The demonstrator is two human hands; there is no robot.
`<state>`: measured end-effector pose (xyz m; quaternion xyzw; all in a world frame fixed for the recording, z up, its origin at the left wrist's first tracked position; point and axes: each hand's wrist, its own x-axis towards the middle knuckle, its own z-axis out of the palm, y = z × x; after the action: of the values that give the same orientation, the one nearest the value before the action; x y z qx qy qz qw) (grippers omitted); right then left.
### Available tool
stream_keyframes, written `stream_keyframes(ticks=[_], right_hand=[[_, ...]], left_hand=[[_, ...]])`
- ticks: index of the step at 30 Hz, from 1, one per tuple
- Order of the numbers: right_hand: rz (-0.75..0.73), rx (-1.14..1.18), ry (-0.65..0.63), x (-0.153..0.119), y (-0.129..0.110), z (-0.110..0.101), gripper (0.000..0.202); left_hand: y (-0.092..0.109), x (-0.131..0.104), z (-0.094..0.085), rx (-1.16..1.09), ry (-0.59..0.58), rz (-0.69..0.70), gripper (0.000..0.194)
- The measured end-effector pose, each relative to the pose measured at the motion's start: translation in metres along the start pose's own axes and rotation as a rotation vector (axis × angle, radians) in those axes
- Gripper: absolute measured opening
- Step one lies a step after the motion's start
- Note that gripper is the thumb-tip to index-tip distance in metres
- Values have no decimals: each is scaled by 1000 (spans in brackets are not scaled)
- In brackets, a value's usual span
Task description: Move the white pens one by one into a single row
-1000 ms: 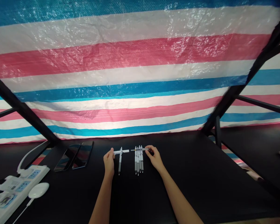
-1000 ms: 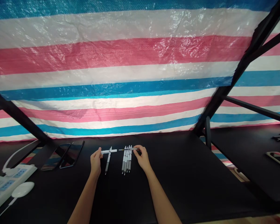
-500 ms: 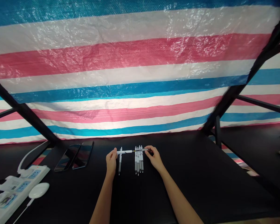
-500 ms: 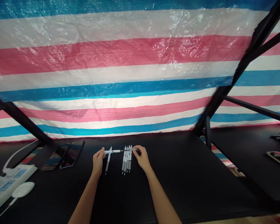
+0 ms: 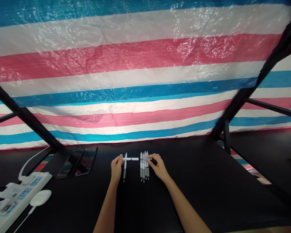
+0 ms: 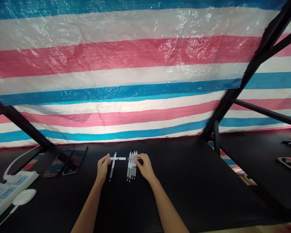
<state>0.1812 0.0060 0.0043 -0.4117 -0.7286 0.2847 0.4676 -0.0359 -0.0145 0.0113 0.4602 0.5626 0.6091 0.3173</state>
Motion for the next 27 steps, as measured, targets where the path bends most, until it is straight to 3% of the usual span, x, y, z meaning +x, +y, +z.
stream_keyframes(ticks=[15, 19, 22, 27], right_hand=[[-15, -168, -75, -5, -13, 12, 31], [-4, -115, -65, -6, -10, 13, 18], [20, -14, -19, -6, -4, 14, 31], [41, 32, 62, -2, 3, 10, 12]], left_hand=[[-10, 3, -3, -127, 23, -24, 51], [-9, 3, -2, -128, 46, -42, 51], [-7, 3, -1, -126, 67, -35, 51], [-5, 1, 1, -68, 23, -14, 49]])
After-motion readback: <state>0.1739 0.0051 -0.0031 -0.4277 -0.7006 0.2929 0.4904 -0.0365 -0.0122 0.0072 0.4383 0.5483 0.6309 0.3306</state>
